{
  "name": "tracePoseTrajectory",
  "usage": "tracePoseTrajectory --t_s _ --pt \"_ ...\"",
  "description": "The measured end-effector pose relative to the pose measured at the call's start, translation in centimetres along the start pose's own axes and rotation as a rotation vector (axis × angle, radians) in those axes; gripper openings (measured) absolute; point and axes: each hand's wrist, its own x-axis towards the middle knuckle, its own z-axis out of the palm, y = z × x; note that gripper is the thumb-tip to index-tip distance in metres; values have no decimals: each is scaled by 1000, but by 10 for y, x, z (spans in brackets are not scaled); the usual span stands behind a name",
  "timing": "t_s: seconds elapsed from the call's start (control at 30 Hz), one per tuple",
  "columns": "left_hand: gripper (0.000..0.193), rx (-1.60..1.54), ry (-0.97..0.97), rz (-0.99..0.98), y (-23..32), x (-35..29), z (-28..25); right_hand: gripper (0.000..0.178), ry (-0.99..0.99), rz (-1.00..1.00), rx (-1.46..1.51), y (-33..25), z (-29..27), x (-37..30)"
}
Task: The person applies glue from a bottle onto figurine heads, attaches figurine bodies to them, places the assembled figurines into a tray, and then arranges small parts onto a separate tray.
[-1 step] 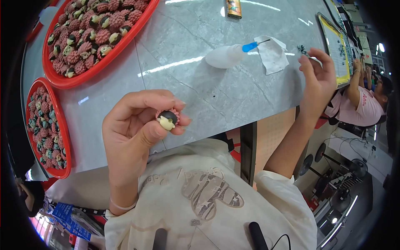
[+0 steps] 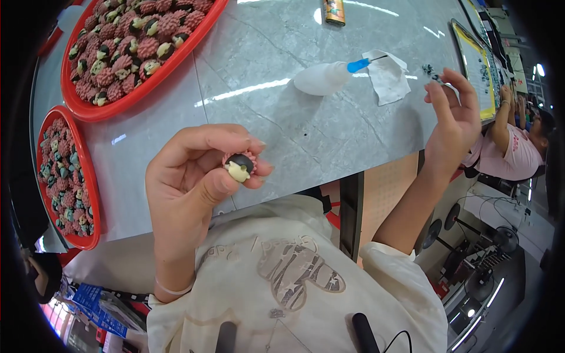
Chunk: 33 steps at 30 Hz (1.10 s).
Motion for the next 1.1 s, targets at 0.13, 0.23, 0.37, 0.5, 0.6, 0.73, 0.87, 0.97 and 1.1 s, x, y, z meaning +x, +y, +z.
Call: tracePoseTrajectory --t_s 0.13,0.23,0.37,0.5,0.6,0.73,0.87,0.97,1.1 --pt "31 7 -14 1 -2 -1 -3 24 -257 -100 335 -13 12 -15" --pt "30 -10 -23 -3 0 -5 -1 22 -366 -64 498 -21 19 -29" --pt "38 71 -10 -39 3 -2 2 24 -469 24 486 -34 22 -40" --pt "41 75 14 -50 2 -3 1 24 -571 76 525 -42 36 -47" --pt "43 47 24 -60 2 -3 0 25 -634 117 509 -50 42 -52" --pt "43 19 21 -51 2 -1 0 24 -643 -10 467 -54 57 -62" --pt "41 18 19 -30 0 -1 -1 23 -741 -137 385 -59 63 -63" --pt "41 38 24 -27 0 -2 -2 23 -746 -213 261 -59 65 -61" --pt "42 7 37 -52 0 -2 -1 25 -793 -354 285 -63 74 -62"
